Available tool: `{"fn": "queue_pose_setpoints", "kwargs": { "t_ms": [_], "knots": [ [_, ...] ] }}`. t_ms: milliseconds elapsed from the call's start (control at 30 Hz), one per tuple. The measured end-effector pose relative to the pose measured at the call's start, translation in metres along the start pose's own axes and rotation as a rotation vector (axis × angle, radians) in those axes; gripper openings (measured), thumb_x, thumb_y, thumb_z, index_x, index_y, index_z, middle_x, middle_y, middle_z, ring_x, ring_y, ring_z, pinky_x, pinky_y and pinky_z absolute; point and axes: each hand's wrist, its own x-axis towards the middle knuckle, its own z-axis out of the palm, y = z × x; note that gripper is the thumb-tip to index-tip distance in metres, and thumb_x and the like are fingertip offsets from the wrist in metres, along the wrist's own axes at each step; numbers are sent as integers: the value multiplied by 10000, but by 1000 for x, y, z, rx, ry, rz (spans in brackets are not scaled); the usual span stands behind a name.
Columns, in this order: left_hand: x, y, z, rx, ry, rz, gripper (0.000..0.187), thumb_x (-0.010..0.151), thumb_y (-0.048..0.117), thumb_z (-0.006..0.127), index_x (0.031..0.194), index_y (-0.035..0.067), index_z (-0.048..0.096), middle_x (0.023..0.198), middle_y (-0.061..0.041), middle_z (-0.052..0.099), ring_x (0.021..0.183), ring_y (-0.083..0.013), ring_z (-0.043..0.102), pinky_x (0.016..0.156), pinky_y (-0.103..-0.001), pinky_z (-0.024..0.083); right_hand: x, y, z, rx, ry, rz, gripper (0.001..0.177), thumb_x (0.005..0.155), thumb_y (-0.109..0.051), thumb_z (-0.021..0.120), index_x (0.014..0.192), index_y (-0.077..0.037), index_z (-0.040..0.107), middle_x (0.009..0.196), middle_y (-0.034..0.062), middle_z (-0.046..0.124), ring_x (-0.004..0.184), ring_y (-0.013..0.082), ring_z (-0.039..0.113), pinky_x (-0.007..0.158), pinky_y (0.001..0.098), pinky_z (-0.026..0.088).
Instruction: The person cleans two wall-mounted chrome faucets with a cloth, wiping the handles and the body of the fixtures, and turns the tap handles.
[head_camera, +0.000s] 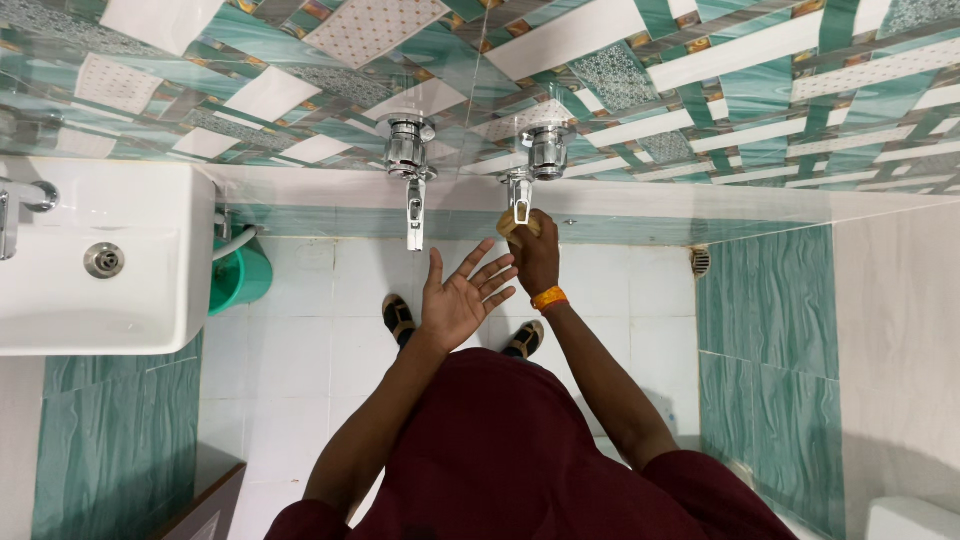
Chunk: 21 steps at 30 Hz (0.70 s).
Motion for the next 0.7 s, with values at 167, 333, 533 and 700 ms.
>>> {"fn": "queue_pose_setpoints", "kwargs": {
  "t_ms": [167, 333, 533, 700],
  "knots": [
    [5, 10, -3, -55, -58, 57, 967, 966, 811, 279, 1606, 91, 356, 1491, -233, 512, 1394, -339, 503, 1198, -490, 391, -20, -16, 3, -89, 28, 35, 347, 840, 7, 738, 1174, -83, 717, 1392, 177, 546, 1245, 380, 567, 1021, 434, 527],
    [6, 20, -7, -146, -102, 89, 927, 984, 785, 311, 1613, 106, 356, 1500, -236, 508, 1423, -343, 487, 1210, -489, 386, 1, -8, -2, -15, 37, 102, 306, 843, -61, 787, 1142, -79, 725, 1262, 168, 573, 1135, 371, 605, 928, 429, 545],
    [8, 25, -8, -197, -175, 124, 878, 1005, 760, 325, 1603, 117, 362, 1509, -246, 500, 1435, -360, 476, 1222, -492, 382, -8, -9, 11, 86, 134, 33, 277, 866, -22, 745, 1139, -31, 700, 1282, 198, 548, 1126, 373, 609, 925, 425, 546],
    [8, 21, -10, -184, -132, 146, 879, 1006, 761, 326, 1606, 120, 363, 1498, -244, 509, 1420, -364, 471, 1208, -489, 396, -19, 25, 14, 467, 65, 218, 286, 984, -75, 647, 1266, -48, 606, 1207, 152, 602, 1001, 275, 621, 817, 376, 551]
  ]
}}
